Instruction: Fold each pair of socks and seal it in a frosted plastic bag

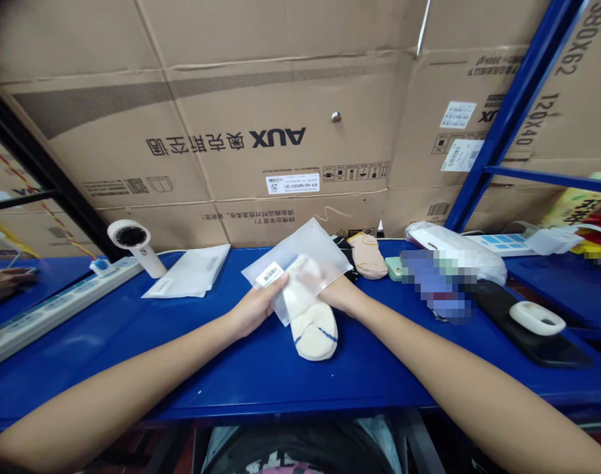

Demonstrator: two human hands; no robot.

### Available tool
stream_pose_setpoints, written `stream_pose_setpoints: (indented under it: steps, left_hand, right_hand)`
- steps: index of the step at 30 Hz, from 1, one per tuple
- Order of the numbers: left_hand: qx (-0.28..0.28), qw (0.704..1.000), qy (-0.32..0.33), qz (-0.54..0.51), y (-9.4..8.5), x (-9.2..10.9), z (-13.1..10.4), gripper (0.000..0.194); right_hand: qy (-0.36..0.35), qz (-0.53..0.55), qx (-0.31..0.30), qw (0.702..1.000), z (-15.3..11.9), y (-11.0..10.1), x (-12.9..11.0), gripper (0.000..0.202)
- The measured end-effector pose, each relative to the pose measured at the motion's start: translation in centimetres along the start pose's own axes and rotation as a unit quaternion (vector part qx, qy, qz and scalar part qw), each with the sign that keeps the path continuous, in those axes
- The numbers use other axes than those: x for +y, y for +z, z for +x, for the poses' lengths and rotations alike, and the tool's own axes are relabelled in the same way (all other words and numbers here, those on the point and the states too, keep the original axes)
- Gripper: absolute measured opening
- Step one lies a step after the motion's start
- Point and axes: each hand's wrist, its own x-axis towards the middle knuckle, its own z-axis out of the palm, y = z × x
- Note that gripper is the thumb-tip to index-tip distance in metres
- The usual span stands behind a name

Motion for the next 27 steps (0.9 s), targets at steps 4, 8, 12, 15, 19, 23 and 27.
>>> stream_pose_setpoints:
  steps: [4, 8, 12, 15, 19, 23, 27]
  left_hand:
    - [0.037, 0.998, 0.028, -0.032, -0.1, 0.2, 0.2, 0.041]
    - [0.062, 0.996, 0.030, -0.056, 0.2, 0.7, 0.2, 0.041]
    - [0.051, 0.997, 0.016, -0.064, 0.4, 0.7, 0.0, 0.040]
    - [0.062, 0.996, 0.000, -0.067, 0.3, 0.5, 0.1, 0.040]
    - [0.097, 0.990, -0.036, -0.098, 0.0, 0.5, 0.4, 0.049]
    - [0.117, 0.986, -0.031, -0.117, 0.0, 0.7, 0.5, 0.046]
    - [0.104, 0.988, -0.038, -0.104, 0.0, 0.7, 0.4, 0.042]
  right_hand:
    - [-0.055, -0.053, 0.001, 0.997, 0.3, -0.2, 0.6, 0.040]
    - [-0.011, -0.020, -0.001, 1.000, 0.3, -0.2, 1.0, 0.045]
    - [0.040, 0.030, -0.037, 0.998, -0.1, -0.2, 0.9, 0.052]
    - [0.052, 0.081, -0.023, 0.995, -0.1, 0.0, 1.1, 0.050]
    - [0.096, 0.169, 0.036, 0.980, 0.3, 0.5, 1.7, 0.039]
    - [0.141, 0.208, 0.094, 0.963, 0.8, 0.3, 2.0, 0.020]
    - [0.098, 0.142, 0.135, 0.976, 1.2, -0.4, 2.4, 0.021]
